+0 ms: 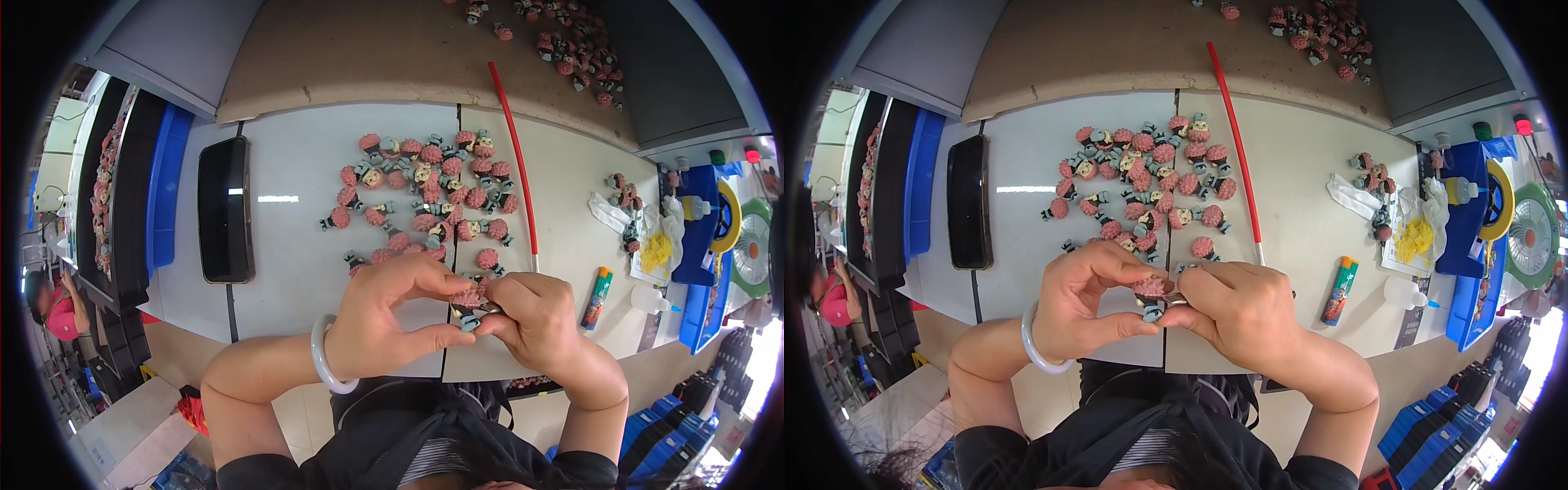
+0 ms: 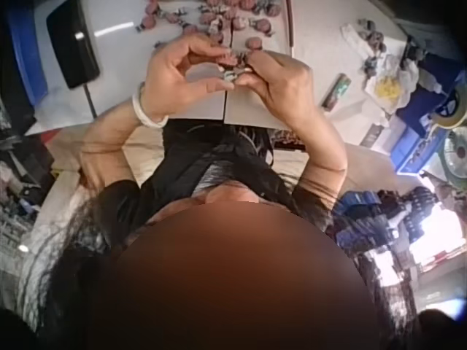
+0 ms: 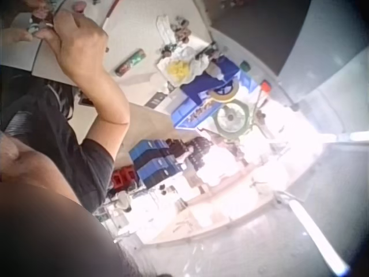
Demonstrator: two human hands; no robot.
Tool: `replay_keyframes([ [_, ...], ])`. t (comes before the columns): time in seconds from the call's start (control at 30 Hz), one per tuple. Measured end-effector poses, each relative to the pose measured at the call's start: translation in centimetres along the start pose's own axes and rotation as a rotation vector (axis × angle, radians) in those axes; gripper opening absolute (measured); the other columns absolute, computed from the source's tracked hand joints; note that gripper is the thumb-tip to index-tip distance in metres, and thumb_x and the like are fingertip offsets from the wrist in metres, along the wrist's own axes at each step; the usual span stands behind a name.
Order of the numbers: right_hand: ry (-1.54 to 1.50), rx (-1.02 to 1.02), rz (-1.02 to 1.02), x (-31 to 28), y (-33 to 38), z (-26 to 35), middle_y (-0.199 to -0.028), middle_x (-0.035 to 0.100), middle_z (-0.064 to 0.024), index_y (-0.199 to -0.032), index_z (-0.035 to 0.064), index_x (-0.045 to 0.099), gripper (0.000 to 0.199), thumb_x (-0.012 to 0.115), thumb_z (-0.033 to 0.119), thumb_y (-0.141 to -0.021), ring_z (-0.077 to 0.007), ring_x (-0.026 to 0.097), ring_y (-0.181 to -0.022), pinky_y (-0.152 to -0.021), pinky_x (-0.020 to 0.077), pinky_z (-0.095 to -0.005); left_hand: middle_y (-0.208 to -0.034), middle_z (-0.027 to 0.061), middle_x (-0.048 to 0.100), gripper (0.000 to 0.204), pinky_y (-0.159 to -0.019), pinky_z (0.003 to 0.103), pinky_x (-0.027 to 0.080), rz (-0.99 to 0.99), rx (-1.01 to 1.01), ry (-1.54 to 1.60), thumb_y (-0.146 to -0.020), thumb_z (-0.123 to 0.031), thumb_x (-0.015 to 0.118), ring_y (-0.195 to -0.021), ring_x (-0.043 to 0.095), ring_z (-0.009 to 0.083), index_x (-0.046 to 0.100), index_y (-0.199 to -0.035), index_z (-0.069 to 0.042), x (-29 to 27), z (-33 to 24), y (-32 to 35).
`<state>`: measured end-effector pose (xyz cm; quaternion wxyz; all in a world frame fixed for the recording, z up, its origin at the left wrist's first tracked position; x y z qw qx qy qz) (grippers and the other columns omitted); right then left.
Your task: Painting small details on toy figures using a fine brush and inspecting them.
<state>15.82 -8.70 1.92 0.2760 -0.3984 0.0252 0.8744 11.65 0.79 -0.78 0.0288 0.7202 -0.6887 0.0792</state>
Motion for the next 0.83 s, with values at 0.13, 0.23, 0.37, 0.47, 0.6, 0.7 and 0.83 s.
replay_keyframes([
  [0.13, 0.029, -0.008, 0.010, 0.3, 0.2, 0.2, -0.058, 0.050, -0.0090, -0.076, 0.0020, 0.052, 0.038, 0.063, 0.038, -0.071, -0.0280, 0.051, -0.050, -0.044, 0.0393, -0.0336, -0.093, 0.0102, 0.057, 0.039, -0.083, 0.031, 0.049, 0.027, 0.007, 0.000, -0.064, -0.003, 0.075, -0.089, 0.060, 0.0179, 0.054, -0.097, 0.002, 0.1, 0.1, 0.2],
  [0.23, 0.000, 0.018, -0.069, -0.5, -0.2, -0.8, -0.061, 0.052, -0.0068, -0.077, 0.0054, 0.052, 0.024, 0.064, 0.027, -0.075, -0.0271, 0.051, -0.051, -0.045, 0.0403, -0.0344, -0.096, 0.0099, 0.057, 0.040, -0.084, 0.031, 0.048, 0.013, -0.011, 0.012, -0.065, -0.001, 0.074, -0.092, 0.059, 0.0180, 0.053, -0.099, 0.003, -0.2, 0.4, 0.1],
  [0.37, -0.030, 0.427, -0.340, -6.0, 0.3, -5.0, -0.060, 0.048, -0.0101, -0.087, 0.0003, 0.050, 0.014, 0.043, 0.012, -0.085, -0.0175, 0.045, -0.051, -0.050, 0.0366, -0.0285, -0.098, 0.0100, 0.055, 0.042, -0.088, 0.034, 0.045, 0.021, -0.057, 0.094, -0.065, 0.005, 0.071, -0.097, 0.056, 0.0196, 0.051, -0.101, 0.001, 0.0, 0.4, -0.2],
  [0.47, 0.195, 0.520, -0.334, -7.4, 0.5, -8.4, -0.065, 0.053, -0.0141, -0.092, -0.0011, 0.050, 0.018, 0.047, 0.014, -0.084, -0.0283, 0.054, -0.061, -0.057, 0.0411, -0.0356, -0.099, 0.0103, 0.055, 0.041, -0.088, 0.034, 0.045, 0.050, -0.031, 0.111, -0.066, 0.007, 0.070, -0.098, 0.056, 0.0199, 0.051, -0.103, 0.002, 0.6, 0.3, -0.7],
  [0.6, 0.365, 0.432, -0.386, -7.6, 0.8, -9.0, -0.080, 0.058, -0.0172, -0.098, 0.0017, 0.053, 0.022, 0.053, 0.012, -0.079, -0.0353, 0.057, -0.079, -0.070, 0.0447, -0.0375, -0.103, 0.0111, 0.054, 0.044, -0.088, 0.033, 0.045, 0.041, -0.030, 0.073, -0.065, 0.009, 0.069, -0.098, 0.056, 0.0207, 0.049, -0.104, 0.003, 0.7, 0.2, -0.1],
  [0.7, 0.449, 0.224, -0.631, -12.8, 2.9, -3.5, -0.081, 0.058, -0.0148, -0.093, 0.0026, 0.058, 0.020, 0.057, 0.002, -0.073, -0.0307, 0.056, -0.081, -0.072, 0.0453, -0.0330, -0.104, 0.0108, 0.053, 0.045, -0.086, 0.031, 0.045, 0.048, -0.012, 0.068, -0.064, 0.008, 0.069, -0.097, 0.055, 0.0192, 0.049, -0.104, 0.002, 0.8, 0.1, 0.4],
  [0.83, 0.592, 0.098, -1.164, -19.0, 10.4, 3.3, -0.077, 0.058, -0.0080, -0.081, 0.0008, 0.058, 0.010, 0.058, -0.004, -0.071, -0.0171, 0.056, -0.072, -0.070, 0.0434, -0.0272, -0.105, 0.0092, 0.053, 0.046, -0.085, 0.029, 0.044, -0.040, -0.055, 0.025, -0.064, 0.006, 0.069, -0.095, 0.055, 0.0169, 0.048, -0.104, 0.001, -0.6, 0.5, 1.1],
])
Point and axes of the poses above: each hand's wrist, its own y-axis away from the middle knuckle, its own x-axis out of the palm, z = x × y, the point moved 10 cm from there along -y, towards the middle knuckle
